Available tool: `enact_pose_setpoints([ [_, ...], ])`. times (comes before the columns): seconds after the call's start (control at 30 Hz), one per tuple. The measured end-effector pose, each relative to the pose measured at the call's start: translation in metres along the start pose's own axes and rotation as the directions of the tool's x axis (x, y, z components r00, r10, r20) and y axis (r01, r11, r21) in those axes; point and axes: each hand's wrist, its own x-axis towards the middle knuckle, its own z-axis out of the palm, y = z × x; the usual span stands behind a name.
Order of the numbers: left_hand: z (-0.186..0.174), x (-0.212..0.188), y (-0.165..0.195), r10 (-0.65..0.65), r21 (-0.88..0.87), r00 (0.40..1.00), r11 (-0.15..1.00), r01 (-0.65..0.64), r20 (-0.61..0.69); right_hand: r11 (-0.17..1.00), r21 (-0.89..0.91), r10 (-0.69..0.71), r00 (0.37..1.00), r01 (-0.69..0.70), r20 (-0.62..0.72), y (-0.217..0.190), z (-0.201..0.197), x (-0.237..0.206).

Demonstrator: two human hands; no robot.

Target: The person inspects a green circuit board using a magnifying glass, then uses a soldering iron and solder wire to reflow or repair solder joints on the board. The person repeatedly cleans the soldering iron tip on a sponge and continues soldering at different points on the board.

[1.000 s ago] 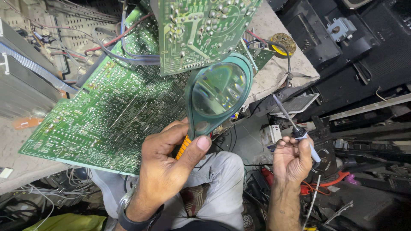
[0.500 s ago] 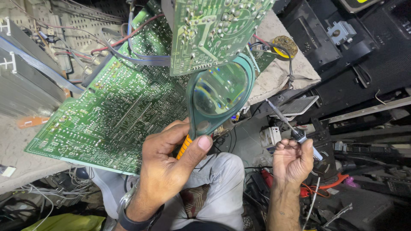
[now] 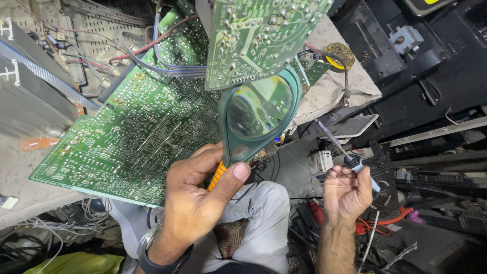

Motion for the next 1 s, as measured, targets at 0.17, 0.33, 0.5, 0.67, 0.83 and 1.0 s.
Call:
enact_pose_setpoints([
  [0.17,-0.001,-0.003,0.001,0.03,-0.053,1.0,0.998,-0.03,0.005,1.0,0.014,0.006,1.0,-0.006,-0.009,0.002,0.0,0.002],
  [0.33,-0.004,-0.003,0.002,0.018,0.013,1.0,1.0,-0.018,0.011,1.0,0.009,-0.011,1.0,0.011,-0.008,0.003,-0.003,0.001],
  [0.5,-0.006,-0.005,0.004,-0.026,0.017,1.0,1.0,0.026,0.003,1.0,0.0,-0.007,0.999,0.007,-0.043,0.002,-0.003,0.001],
  [0.67,-0.008,-0.004,0.005,0.017,0.006,1.0,1.0,-0.017,-0.01,1.0,0.003,0.006,1.0,-0.006,-0.027,0.003,-0.004,0.002],
  [0.83,-0.01,-0.004,0.006,0.002,0.029,1.0,1.0,-0.002,-0.005,1.0,0.005,0.014,1.0,-0.014,-0.023,0.004,-0.005,0.002],
  [1.0,-0.012,-0.005,0.005,0.013,0.056,1.0,0.998,-0.012,-0.007,1.0,-0.009,0.011,0.999,-0.011,-0.031,0.005,-0.003,0.002],
])
